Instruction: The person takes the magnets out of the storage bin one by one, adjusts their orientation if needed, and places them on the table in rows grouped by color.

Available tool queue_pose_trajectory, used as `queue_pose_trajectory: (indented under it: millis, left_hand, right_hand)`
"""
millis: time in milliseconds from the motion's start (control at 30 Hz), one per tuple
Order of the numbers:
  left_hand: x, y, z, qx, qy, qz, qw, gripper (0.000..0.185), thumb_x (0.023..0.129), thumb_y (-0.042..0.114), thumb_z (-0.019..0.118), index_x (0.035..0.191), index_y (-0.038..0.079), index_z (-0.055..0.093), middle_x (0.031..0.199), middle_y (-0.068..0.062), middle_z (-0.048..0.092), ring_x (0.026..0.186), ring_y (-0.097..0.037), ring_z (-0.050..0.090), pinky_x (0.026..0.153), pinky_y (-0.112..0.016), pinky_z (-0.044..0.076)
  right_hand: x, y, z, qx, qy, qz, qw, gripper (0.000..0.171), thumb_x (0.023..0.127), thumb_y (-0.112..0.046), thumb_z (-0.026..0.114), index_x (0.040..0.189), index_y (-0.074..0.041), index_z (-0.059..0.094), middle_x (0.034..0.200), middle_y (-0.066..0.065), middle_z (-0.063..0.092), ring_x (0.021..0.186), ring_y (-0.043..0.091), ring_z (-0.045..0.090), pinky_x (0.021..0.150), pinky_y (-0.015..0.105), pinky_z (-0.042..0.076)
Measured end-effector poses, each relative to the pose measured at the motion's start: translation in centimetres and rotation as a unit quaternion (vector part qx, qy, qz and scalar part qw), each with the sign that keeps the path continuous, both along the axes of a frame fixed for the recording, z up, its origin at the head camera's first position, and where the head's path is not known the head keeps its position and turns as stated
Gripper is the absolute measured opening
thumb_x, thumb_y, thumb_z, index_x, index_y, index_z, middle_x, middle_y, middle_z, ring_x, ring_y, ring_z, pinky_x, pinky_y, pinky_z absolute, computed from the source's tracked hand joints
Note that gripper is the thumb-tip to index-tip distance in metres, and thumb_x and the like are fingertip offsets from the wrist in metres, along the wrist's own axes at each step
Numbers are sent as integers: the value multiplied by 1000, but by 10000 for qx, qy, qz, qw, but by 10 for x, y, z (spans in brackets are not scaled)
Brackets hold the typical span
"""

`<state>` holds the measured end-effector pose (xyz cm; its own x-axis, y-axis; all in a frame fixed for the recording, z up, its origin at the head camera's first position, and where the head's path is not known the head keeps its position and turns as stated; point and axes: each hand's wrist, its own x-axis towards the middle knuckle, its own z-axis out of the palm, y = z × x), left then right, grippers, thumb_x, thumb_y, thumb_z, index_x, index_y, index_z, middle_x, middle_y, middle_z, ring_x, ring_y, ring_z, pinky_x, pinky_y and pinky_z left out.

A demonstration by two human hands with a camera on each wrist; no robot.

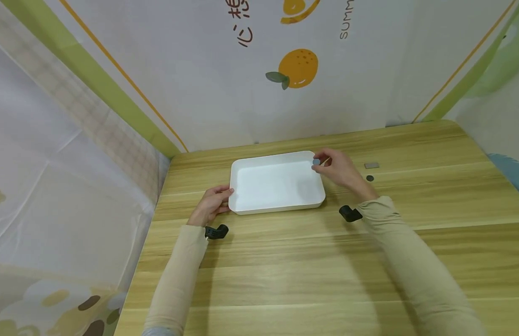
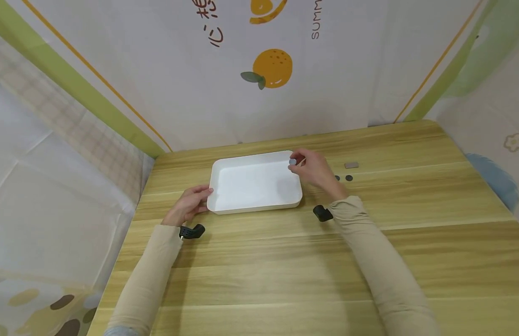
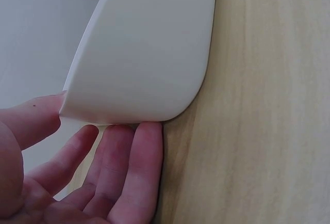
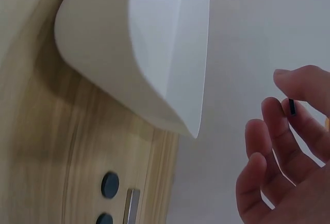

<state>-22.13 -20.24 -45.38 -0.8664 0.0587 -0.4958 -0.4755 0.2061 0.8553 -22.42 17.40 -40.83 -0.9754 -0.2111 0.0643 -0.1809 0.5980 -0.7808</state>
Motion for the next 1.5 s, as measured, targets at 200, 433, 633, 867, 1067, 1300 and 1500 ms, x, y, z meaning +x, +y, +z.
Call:
queue_pose_trajectory:
  millis: [200,433,633,867,1067,1300,1500]
  left_hand:
    - [-1,0,-1,26,-9,16,10000,52,99,21,55,145,4,39,120,-9,54,86,-11,62,69,-24,54]
    - [-1,0,-2,33,-4,40,10000,52,99,21,56,145,4,38,119,-10,55,83,-11,63,69,-25,55]
    - [0,0,-1,43,-8,23,10000,52,99,21,55,145,4,38,120,-10,54,82,-10,63,69,-25,55]
    - [2,0,0,60,20,27,10000,52,99,20,55,145,3,37,119,-10,55,80,-10,64,68,-25,54]
    - [1,0,-1,65,5,48,10000,52,99,21,56,145,4,38,117,-8,55,82,-10,63,69,-25,54]
    - [0,-1,-2,7,0,64,10000,52,99,22,56,145,5,39,119,-8,54,86,-11,61,68,-24,54]
    - [0,0,-1,22,18,68,10000,50,99,22,56,144,5,40,117,-7,55,84,-9,61,67,-24,53]
  right_hand:
    - [1,17,-2,79,75,-149,9998,30,92,-22,64,114,-3,61,106,15,63,89,27,54,71,32,45]
    - [0,32,-12,66,207,-362,9991,27,90,-22,65,110,-3,62,104,16,64,87,26,54,68,30,45]
    - [2,42,-16,159,307,-428,9985,28,90,-21,66,109,-1,62,103,18,65,86,26,55,68,28,45]
    - [3,60,-16,218,255,-564,9978,34,92,-26,65,114,-1,62,105,18,64,89,26,56,64,21,44]
    - [5,76,-16,316,257,-854,9955,35,93,-27,64,116,-1,62,108,19,63,92,27,56,70,27,44]
    - [8,95,-19,260,89,-1105,9935,38,94,-30,63,120,-2,60,110,20,60,96,29,55,68,27,45]
    - [10,110,-25,238,81,-1283,9914,42,93,-33,64,121,-1,61,108,19,59,94,25,54,65,20,44]
